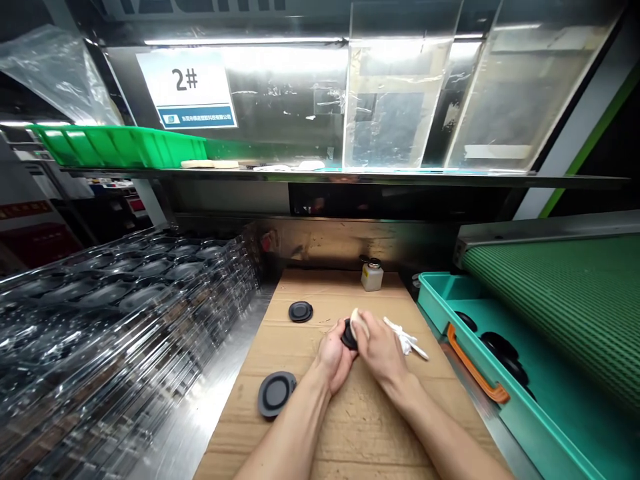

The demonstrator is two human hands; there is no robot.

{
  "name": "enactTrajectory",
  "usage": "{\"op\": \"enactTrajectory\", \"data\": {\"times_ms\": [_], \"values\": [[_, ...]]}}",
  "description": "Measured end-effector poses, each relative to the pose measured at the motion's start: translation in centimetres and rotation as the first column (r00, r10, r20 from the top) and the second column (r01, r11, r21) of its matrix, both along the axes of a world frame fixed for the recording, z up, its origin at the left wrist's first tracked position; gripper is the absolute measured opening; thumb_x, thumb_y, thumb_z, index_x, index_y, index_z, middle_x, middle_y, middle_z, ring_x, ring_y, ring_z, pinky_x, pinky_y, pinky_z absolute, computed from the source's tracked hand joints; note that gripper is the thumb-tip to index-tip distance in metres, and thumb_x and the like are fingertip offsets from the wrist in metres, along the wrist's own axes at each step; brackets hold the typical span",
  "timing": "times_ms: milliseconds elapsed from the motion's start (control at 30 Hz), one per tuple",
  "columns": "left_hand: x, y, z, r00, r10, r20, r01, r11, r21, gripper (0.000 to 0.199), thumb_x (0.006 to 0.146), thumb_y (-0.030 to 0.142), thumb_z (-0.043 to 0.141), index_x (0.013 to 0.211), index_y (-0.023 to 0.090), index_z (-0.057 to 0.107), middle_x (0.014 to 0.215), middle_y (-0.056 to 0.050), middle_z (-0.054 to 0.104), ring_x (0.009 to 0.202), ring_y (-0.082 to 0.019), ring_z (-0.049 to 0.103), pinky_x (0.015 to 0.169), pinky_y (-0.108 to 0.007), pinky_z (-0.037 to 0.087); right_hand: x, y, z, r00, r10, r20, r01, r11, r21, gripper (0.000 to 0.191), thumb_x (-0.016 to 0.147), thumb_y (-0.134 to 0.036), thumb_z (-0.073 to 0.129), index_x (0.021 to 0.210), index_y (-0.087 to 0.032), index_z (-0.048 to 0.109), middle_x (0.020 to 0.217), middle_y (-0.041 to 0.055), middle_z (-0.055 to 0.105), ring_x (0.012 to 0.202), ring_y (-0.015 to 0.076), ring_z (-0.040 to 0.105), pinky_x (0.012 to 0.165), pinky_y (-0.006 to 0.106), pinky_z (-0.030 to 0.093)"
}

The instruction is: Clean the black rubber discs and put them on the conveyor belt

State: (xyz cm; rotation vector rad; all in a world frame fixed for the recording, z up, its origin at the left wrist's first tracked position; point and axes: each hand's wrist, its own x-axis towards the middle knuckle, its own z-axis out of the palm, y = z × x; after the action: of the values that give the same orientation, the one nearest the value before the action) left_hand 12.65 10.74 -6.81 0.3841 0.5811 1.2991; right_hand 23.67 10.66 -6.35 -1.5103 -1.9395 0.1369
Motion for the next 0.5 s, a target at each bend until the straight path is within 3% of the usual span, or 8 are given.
{"op": "enactTrajectory", "data": {"times_ms": [67, 200, 300, 433, 500], "values": [[-0.03, -0.01, 0.03, 1.000, -0.025, 0.008, 0.025, 1.000, -0.011, 0.022, 0.092, 0.026, 0.049, 0.104, 0.011, 0.058, 0.114, -0.012, 0.060, 0.105, -0.019, 0.058, 0.094, -0.032, 0.046, 0.24, 0.10, 0.04, 0.999, -0.036, -0.014, 0.036, 0.999, -0.014, 0.031, 0.096, -0.036, 0.036, 0.114, -0.021, 0.056, 0.100, 0.0063, 0.063, 0.090, 0.0222, 0.060, 0.076, 0.032, 0.042], [-0.21, 0.17, -0.28, 0.999, -0.024, 0.031, 0.024, 1.000, -0.005, 0.024, 0.091, 0.026, 0.051, 0.107, 0.010, 0.057, 0.117, -0.014, 0.059, 0.108, -0.020, 0.057, 0.096, -0.031, 0.045, 0.48, 0.04, -0.13, 0.992, 0.128, -0.016, -0.128, 0.992, 0.015, 0.030, 0.096, -0.036, 0.036, 0.116, -0.023, 0.056, 0.099, 0.0049, 0.062, 0.090, 0.0204, 0.060, 0.080, 0.031, 0.041], [-0.40, 0.29, -0.45, 0.998, -0.044, 0.047, 0.044, 0.999, -0.009, 0.025, 0.092, 0.027, 0.049, 0.110, 0.010, 0.056, 0.119, -0.015, 0.058, 0.108, -0.022, 0.057, 0.094, -0.034, 0.046, 0.56, -0.04, -0.19, 0.999, 0.021, -0.028, -0.021, 1.000, 0.001, 0.030, 0.096, -0.037, 0.037, 0.112, -0.023, 0.057, 0.096, 0.0052, 0.063, 0.090, 0.0220, 0.060, 0.080, 0.033, 0.041], [-0.54, 0.33, -0.31, 0.995, -0.049, 0.089, 0.053, 0.998, -0.044, 0.024, 0.092, 0.025, 0.048, 0.107, 0.009, 0.056, 0.118, -0.015, 0.058, 0.107, -0.022, 0.058, 0.094, -0.033, 0.047, 0.71, -0.17, -0.28, 0.994, 0.112, -0.019, -0.112, 0.994, 0.014, 0.031, 0.096, -0.038, 0.037, 0.115, -0.024, 0.057, 0.101, 0.0046, 0.063, 0.091, 0.0206, 0.060, 0.079, 0.031, 0.042], [-0.53, 0.34, -0.16, 0.995, -0.042, 0.091, 0.047, 0.997, -0.062, 0.023, 0.092, 0.024, 0.047, 0.107, 0.009, 0.055, 0.117, -0.015, 0.059, 0.106, -0.022, 0.058, 0.093, -0.035, 0.047, 0.66, -0.28, -0.36, 1.000, 0.009, -0.003, -0.009, 1.000, 0.010, 0.033, 0.097, -0.038, 0.036, 0.116, -0.023, 0.057, 0.100, 0.0059, 0.063, 0.090, 0.0219, 0.060, 0.080, 0.032, 0.042]]}}
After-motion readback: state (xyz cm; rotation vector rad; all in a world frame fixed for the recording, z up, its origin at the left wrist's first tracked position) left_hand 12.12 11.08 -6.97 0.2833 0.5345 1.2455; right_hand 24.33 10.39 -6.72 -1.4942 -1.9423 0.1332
